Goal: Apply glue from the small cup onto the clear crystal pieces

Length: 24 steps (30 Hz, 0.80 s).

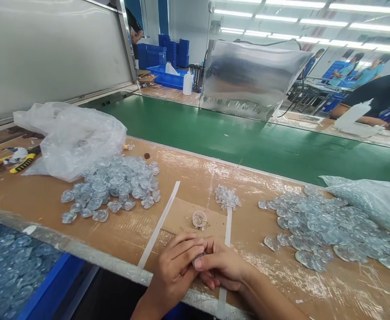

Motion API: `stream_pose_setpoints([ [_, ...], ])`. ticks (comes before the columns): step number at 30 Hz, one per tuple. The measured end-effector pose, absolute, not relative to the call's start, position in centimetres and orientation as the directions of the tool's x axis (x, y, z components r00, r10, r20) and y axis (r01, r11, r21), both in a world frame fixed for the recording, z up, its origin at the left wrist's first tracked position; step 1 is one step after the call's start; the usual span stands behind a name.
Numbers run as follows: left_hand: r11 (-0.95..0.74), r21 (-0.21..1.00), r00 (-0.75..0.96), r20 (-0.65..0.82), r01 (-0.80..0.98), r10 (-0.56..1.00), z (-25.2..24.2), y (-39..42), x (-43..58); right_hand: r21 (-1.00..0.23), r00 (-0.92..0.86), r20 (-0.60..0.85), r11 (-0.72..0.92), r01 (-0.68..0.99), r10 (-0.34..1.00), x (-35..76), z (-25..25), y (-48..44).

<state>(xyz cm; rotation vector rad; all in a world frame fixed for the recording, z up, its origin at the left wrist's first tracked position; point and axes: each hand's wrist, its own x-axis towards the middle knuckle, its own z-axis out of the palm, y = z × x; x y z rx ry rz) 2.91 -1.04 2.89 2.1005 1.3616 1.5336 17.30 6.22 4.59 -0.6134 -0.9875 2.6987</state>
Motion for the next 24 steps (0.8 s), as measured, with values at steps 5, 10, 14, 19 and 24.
stream_pose_setpoints([
  [5, -0.547, 0.636, 0.036, 0.634, 0.544, 0.773, 2.9, -1.2, 2.8, -0.640, -0.851, -0.328, -0.759, -0.120, 0.410, 16.9, 4.7, 5.5],
  [10, -0.542, 0.641, 0.021, 0.634, 0.543, 0.773, 3.3, -1.1, 3.0, -0.703, -0.882, -0.290, -0.708, -0.068, 0.372, 17.0, 4.5, 5.5],
  [14, -0.517, 0.589, 0.007, 0.655, 0.621, 0.755, 3.2, -1.4, 3.3, -0.730, -0.906, -0.223, -0.678, -0.089, 0.359, 17.1, 4.5, 5.6],
  [19, -0.506, 0.491, 0.052, 0.680, 0.710, 0.732, 3.2, -1.7, 3.2, -0.769, -0.908, -0.216, -0.635, -0.068, 0.359, 17.6, 5.1, 6.2],
  [24, -0.254, 0.335, -0.106, 0.767, 0.907, 0.633, 3.8, -0.7, -1.3, -0.863, -0.830, -0.169, -0.487, -0.135, 0.531, 19.2, 7.0, 8.6],
])
